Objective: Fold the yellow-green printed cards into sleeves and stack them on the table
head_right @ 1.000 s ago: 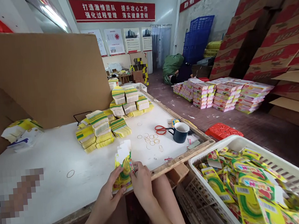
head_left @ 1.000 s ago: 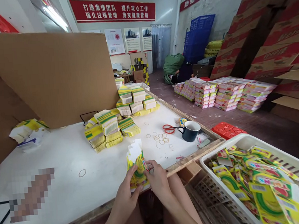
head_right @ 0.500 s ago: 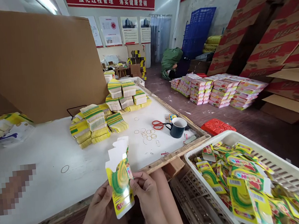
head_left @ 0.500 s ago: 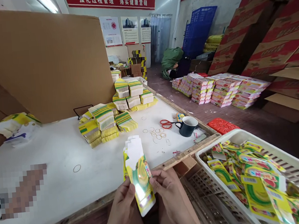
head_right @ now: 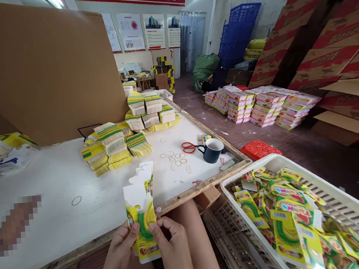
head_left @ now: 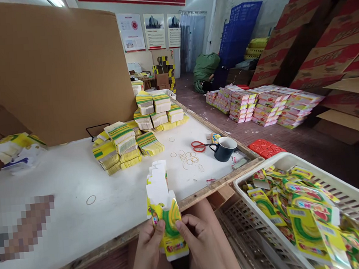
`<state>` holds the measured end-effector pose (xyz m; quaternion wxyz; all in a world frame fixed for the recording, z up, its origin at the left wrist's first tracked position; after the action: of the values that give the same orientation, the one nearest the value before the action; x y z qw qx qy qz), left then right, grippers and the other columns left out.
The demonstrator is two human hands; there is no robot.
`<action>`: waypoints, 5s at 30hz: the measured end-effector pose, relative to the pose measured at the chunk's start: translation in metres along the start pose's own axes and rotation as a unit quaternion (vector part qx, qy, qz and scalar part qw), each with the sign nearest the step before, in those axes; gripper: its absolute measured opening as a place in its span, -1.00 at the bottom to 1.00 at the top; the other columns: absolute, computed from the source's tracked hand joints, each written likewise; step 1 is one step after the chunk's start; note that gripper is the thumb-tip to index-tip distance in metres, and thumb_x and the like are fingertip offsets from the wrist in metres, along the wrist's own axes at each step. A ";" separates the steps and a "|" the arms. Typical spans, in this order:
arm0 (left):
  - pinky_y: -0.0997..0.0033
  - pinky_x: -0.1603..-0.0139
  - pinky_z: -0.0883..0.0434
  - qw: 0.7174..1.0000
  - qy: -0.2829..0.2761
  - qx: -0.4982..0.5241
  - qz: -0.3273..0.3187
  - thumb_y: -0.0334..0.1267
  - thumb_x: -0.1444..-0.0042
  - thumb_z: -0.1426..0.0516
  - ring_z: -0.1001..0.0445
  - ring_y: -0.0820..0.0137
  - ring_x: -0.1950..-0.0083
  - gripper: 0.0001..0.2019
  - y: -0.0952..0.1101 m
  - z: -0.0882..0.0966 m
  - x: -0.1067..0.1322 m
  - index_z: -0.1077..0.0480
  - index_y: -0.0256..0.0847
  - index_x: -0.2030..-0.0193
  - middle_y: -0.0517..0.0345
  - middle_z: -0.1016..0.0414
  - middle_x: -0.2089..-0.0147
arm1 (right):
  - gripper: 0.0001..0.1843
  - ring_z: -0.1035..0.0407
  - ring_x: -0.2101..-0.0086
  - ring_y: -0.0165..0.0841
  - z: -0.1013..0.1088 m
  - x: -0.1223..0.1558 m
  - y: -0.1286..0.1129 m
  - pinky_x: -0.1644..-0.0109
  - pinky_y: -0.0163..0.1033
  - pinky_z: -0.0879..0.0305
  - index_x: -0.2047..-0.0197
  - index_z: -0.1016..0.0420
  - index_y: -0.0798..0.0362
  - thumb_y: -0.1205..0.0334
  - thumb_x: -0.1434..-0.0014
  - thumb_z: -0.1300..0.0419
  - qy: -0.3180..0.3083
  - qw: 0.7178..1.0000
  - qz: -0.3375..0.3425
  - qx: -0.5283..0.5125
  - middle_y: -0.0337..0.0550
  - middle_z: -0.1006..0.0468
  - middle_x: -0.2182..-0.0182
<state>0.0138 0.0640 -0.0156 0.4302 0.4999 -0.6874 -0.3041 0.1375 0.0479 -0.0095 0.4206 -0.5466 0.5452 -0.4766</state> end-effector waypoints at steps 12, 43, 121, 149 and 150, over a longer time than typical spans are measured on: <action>0.29 -0.03 -0.40 0.982 -0.072 -0.162 -0.063 -0.17 -0.10 -0.16 -0.47 0.20 -0.07 -0.47 0.021 0.001 0.022 -0.07 -0.09 -0.19 -0.04 -0.54 -0.02 | -0.55 -0.42 0.19 -0.30 0.014 -0.001 -0.011 0.12 -0.24 -0.37 -0.17 -0.23 -0.11 0.19 -0.21 -0.14 -0.099 0.990 0.083 0.057 -0.13 -0.51 0.14; 0.19 -0.18 -0.33 0.970 -0.130 -0.203 -0.036 -0.26 -0.09 -0.18 -0.35 0.12 -0.21 -0.57 0.008 -0.006 0.029 -0.34 -0.06 -0.14 0.00 -0.40 -0.22 | -0.63 -0.32 0.46 -0.40 0.026 -0.003 -0.032 0.41 -0.39 -0.17 0.09 -0.41 -0.03 0.45 -0.02 -0.12 -0.127 0.953 0.026 0.275 -0.30 -0.50 0.43; 0.14 -0.11 -0.38 0.993 -0.105 0.041 -0.021 -0.04 -0.01 -0.23 -0.45 0.06 -0.10 -0.58 0.033 -0.010 -0.010 -0.48 -0.13 -0.01 -0.05 -0.57 -0.02 | -0.66 -0.43 0.43 -0.33 -0.004 -0.025 -0.004 0.28 -0.25 -0.32 0.30 -0.45 0.06 0.04 0.08 -0.38 -0.005 0.983 -0.039 -0.182 -0.20 -0.55 0.51; 0.23 0.12 -0.44 0.967 -0.173 -0.183 -0.041 -0.16 -0.07 -0.18 -0.52 0.13 0.09 -0.63 0.045 -0.004 0.024 -0.32 -0.05 -0.04 0.01 -0.55 0.07 | -0.69 -0.41 0.20 -0.30 0.020 0.000 -0.046 0.15 -0.28 -0.35 -0.05 -0.36 -0.08 0.23 -0.23 -0.09 -0.148 0.971 0.119 0.143 -0.13 -0.50 0.17; 0.25 0.12 -0.44 0.965 -0.180 -0.188 -0.041 -0.16 -0.07 -0.18 -0.51 0.13 0.08 -0.65 0.044 -0.004 0.025 -0.35 -0.07 -0.02 -0.01 -0.54 0.05 | -0.74 -0.41 0.21 -0.30 0.020 0.000 -0.049 0.15 -0.28 -0.34 0.00 -0.41 -0.07 0.23 -0.25 -0.07 -0.165 0.968 0.119 0.151 -0.15 -0.52 0.19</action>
<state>-0.0044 0.0544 0.0305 0.3730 0.3749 -0.6631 -0.5297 0.1663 0.0492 0.0346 0.6357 -0.4793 0.4512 -0.4033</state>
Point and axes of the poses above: each hand's wrist, its own x-axis away from the middle knuckle, its own z-axis out of the back of the hand, y = z × x, the point moved 3 cm from there along -x, towards the middle knuckle
